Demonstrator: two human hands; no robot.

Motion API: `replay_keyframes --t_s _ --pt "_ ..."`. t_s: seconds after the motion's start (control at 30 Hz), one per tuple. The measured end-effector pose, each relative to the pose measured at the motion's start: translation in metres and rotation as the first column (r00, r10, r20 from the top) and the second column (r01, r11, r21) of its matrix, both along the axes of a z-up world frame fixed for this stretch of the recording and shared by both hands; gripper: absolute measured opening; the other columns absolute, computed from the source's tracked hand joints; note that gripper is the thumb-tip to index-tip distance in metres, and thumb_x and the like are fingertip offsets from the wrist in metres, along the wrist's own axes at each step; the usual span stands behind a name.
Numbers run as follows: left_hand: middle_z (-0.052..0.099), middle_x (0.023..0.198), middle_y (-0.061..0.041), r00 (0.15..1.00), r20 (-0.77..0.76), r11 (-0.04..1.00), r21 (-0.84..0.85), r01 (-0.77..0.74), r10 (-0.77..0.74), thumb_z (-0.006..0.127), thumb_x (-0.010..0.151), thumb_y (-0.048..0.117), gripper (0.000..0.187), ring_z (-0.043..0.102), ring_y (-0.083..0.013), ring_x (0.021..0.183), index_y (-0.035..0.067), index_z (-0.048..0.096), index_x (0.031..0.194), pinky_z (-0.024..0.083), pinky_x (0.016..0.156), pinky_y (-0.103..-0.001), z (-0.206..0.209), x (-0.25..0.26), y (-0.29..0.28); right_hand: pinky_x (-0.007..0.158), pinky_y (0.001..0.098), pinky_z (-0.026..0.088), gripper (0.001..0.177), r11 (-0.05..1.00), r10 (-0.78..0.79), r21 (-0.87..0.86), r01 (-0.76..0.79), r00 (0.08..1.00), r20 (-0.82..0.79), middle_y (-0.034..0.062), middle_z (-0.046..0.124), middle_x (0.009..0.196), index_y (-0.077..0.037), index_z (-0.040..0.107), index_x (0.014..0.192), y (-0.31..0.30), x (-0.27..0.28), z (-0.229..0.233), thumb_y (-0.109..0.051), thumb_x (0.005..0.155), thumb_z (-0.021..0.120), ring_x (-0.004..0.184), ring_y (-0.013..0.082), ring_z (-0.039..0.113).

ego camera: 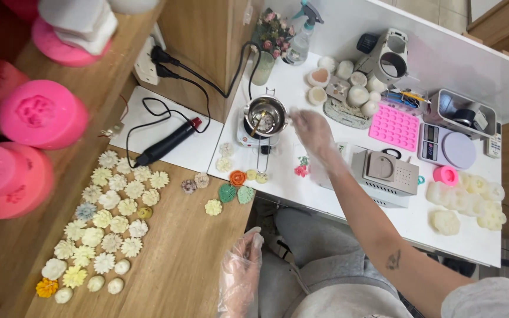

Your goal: Melting wax and preparing candle molds in a studio.

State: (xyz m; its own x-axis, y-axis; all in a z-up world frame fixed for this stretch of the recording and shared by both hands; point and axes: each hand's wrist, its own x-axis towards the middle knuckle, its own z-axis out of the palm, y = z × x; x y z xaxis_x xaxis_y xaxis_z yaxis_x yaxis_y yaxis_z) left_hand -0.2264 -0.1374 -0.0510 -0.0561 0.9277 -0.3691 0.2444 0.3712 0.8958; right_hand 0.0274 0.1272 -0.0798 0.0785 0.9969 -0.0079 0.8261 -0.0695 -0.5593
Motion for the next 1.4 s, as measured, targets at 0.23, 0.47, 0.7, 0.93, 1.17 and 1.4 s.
replay_keyframes --t_s 0.23,0.47,0.7,0.93,1.17,1.4 --pt "0.08 0.1 -0.005 0.993 0.115 1.0 0.006 -0.029 0.028 0.063 0.097 0.028 0.034 0.074 -0.0085 0.087 0.005 0.072 0.121 0.057 0.079 -0.026 -0.016 0.003 -0.011 0.075 0.0393 0.055 0.039 0.992 -0.071 -0.105 0.063 0.995 -0.077 0.0121 0.073 0.091 -0.005 0.075 0.108 -0.081 0.009 -0.01 -0.039 0.104 0.057 0.077 0.0217 0.069" --pt "0.079 0.096 -0.01 0.984 0.177 0.972 -0.233 0.005 0.037 0.065 0.097 0.03 0.036 0.069 -0.0162 0.085 0.008 0.072 0.124 0.057 0.077 -0.031 -0.018 0.005 -0.016 0.068 0.0378 0.052 0.029 0.932 -0.242 -0.306 0.193 0.961 -0.131 0.011 0.07 0.084 -0.012 0.078 0.114 -0.104 -0.007 0.028 -0.034 0.104 0.061 0.069 0.0197 0.057" --pt "0.077 0.107 -0.003 0.998 0.049 0.997 -0.061 0.046 -0.043 0.064 0.096 0.031 0.033 0.074 -0.0111 0.094 0.01 0.073 0.12 0.058 0.083 -0.03 -0.014 0.01 -0.022 0.077 0.0322 0.053 0.028 0.996 -0.046 -0.079 0.039 0.996 -0.081 0.0075 0.074 0.084 -0.01 0.078 0.108 -0.11 0.004 0.005 -0.033 0.1 0.064 0.076 0.0171 0.065" --pt "0.08 0.1 -0.005 0.988 0.146 0.988 -0.154 -0.025 0.048 0.064 0.096 0.032 0.034 0.073 -0.0122 0.089 0.01 0.073 0.121 0.058 0.082 -0.028 -0.015 0.012 -0.04 0.077 0.033 0.052 0.028 0.998 0.02 -0.054 -0.026 0.994 -0.106 0.0086 0.075 0.086 -0.008 0.076 0.109 -0.119 0.01 0.008 -0.03 0.101 0.062 0.076 0.0186 0.065" --pt "0.079 0.099 -0.004 0.971 0.205 0.977 -0.198 -0.083 0.124 0.064 0.096 0.03 0.036 0.073 -0.0084 0.094 0.008 0.07 0.124 0.056 0.085 -0.025 -0.013 0.011 -0.054 0.07 0.035 0.052 0.037 0.995 -0.017 -0.097 0.023 0.998 0.069 0.0098 0.072 0.083 -0.011 0.076 0.112 -0.105 -0.005 0.041 -0.043 0.101 0.06 0.066 0.02 0.063" --pt "0.079 0.096 -0.006 0.977 0.131 0.97 -0.199 -0.138 0.166 0.064 0.096 0.03 0.035 0.073 -0.0103 0.09 0.008 0.072 0.122 0.057 0.082 -0.026 -0.012 0.013 -0.056 0.07 0.0384 0.054 0.039 0.993 0.003 -0.115 -0.002 1.0 0.006 0.0125 0.074 0.081 -0.009 0.077 0.109 -0.096 -0.015 0.04 -0.043 0.101 0.059 0.069 0.0237 0.065"
